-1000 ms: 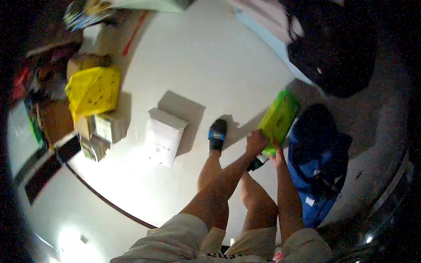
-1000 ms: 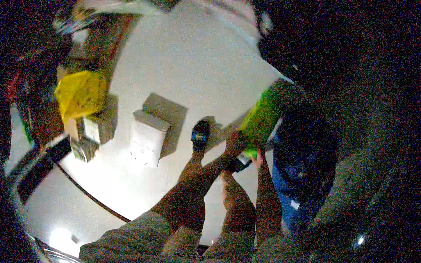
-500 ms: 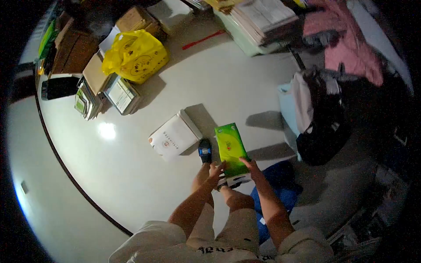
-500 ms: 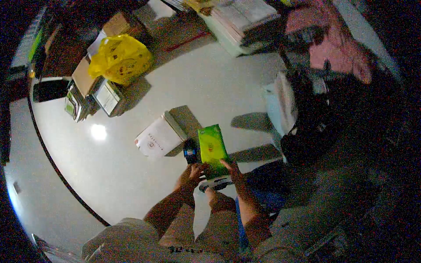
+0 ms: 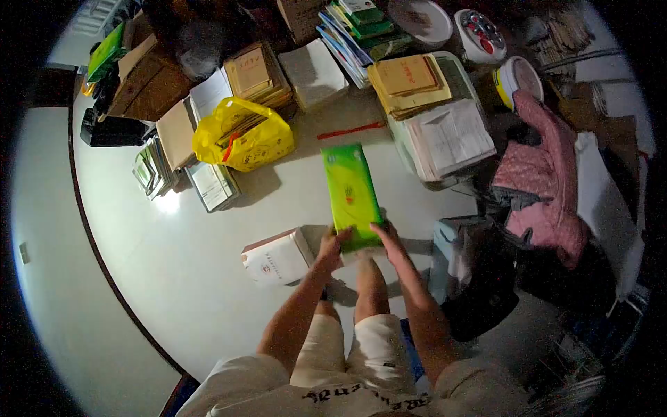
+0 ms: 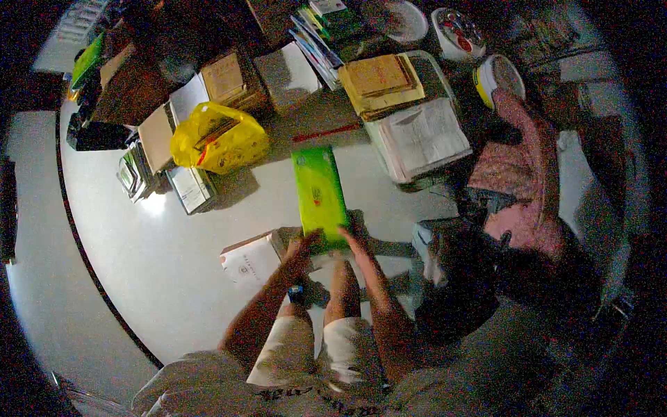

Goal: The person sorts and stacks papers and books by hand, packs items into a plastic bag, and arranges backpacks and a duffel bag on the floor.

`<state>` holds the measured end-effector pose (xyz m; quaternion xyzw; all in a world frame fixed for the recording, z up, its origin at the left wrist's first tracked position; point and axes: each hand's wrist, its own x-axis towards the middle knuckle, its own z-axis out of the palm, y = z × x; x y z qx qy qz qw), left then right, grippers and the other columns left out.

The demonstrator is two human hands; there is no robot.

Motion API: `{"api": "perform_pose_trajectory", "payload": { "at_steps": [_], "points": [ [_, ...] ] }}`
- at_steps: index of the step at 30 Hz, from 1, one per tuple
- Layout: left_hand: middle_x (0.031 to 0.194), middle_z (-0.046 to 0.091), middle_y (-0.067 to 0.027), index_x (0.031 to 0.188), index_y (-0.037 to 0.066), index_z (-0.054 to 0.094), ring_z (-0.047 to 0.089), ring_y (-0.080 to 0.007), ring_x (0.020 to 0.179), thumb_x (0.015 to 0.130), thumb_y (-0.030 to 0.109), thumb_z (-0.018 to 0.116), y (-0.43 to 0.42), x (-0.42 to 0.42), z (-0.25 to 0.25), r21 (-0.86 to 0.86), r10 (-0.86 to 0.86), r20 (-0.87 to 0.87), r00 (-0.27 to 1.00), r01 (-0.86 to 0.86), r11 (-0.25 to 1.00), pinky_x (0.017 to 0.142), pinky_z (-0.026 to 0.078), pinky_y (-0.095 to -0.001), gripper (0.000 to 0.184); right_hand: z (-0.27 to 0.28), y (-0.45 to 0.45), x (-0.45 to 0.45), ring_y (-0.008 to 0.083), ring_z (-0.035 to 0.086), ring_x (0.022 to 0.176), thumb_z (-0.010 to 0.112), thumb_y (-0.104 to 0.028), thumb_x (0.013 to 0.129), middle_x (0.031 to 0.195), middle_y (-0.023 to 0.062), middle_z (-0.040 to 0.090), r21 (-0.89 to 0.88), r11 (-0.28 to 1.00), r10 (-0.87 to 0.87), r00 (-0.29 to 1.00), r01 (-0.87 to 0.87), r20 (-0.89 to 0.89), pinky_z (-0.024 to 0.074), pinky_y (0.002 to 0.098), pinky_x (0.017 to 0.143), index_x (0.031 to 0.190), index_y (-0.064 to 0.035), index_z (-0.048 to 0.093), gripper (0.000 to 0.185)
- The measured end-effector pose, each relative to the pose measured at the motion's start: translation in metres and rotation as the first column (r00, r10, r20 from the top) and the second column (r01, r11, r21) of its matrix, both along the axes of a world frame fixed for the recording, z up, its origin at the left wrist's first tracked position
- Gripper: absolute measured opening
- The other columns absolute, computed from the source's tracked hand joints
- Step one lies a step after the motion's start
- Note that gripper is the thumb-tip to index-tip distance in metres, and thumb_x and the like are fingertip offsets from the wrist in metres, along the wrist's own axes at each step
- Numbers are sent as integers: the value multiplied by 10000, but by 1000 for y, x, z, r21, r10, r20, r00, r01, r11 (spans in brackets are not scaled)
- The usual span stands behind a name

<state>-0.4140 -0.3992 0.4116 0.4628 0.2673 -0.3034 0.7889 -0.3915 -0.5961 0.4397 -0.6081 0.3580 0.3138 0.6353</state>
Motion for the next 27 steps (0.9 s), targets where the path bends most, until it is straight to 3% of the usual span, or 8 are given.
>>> {"api": "perform_pose_trajectory", "payload": {
  "at_steps": [2,7,13,15,17,19,23,27],
  "points": [
    [1147,604,-95,1273,21,490,564,-222,1047,875,185,658,-8,70,5,-7,71,-145,987,-73,997,885,448,-361,463,-6,-9,60,241,455,1237,691,-437,812,1323,104,516,69,997,22,997,-26,71,336,388,1030,1344,-56,476,690],
    [1021,654,-63,1150,4,586,607,-157,900,915,209,618,5,208,1,133,64,155,986,-85,987,784,488,-286,314,-22,-4,220,218,424,1273,711,-458,770,1335,94,517,99,977,179,979,-188,95,321,401,1043,1322,-74,498,705],
    [1041,635,-44,1188,74,571,587,-178,973,854,105,663,43,321,-65,-61,303,-47,952,-306,950,811,448,-328,348,-65,29,360,219,396,1277,779,-504,666,1375,54,481,117,951,287,958,-288,21,288,435,1040,1338,-117,493,826],
    [1085,624,-44,1208,71,559,577,-180,1021,862,103,653,56,344,-68,280,-23,370,929,-87,956,841,444,-330,360,-93,35,387,254,280,1352,739,-550,711,1457,87,367,249,922,297,954,-297,38,155,473,1090,1407,-108,401,892],
    [1125,610,-45,1231,74,545,575,-181,1025,869,97,645,65,385,-86,-117,254,-19,967,-255,960,876,437,-327,376,-100,52,421,248,505,1155,782,-466,674,1205,71,597,0,975,215,947,-222,240,385,387,984,1204,-90,589,679],
    [1146,602,-48,1258,70,523,574,-178,1030,872,89,642,74,418,-99,-128,257,55,965,-248,960,905,432,-323,404,-128,55,455,254,550,1079,771,-438,689,1166,78,616,-194,934,347,891,-300,292,440,391,927,1138,-61,613,607],
    [1134,611,-45,1259,73,518,564,-168,1060,885,119,633,92,455,-136,-36,175,132,976,-172,985,900,429,-312,394,-146,69,494,268,583,1012,733,-480,715,1163,93,618,-361,857,481,823,-368,302,476,408,878,1094,-30,631,597],
    [1138,614,-50,1269,78,509,586,-173,1028,884,117,629,100,479,-168,-90,211,13,977,-209,974,788,472,-327,405,-161,76,520,242,513,1171,708,-528,741,1285,122,562,-182,895,439,876,-407,198,382,380,1016,1217,-17,584,709]
  ]
}}
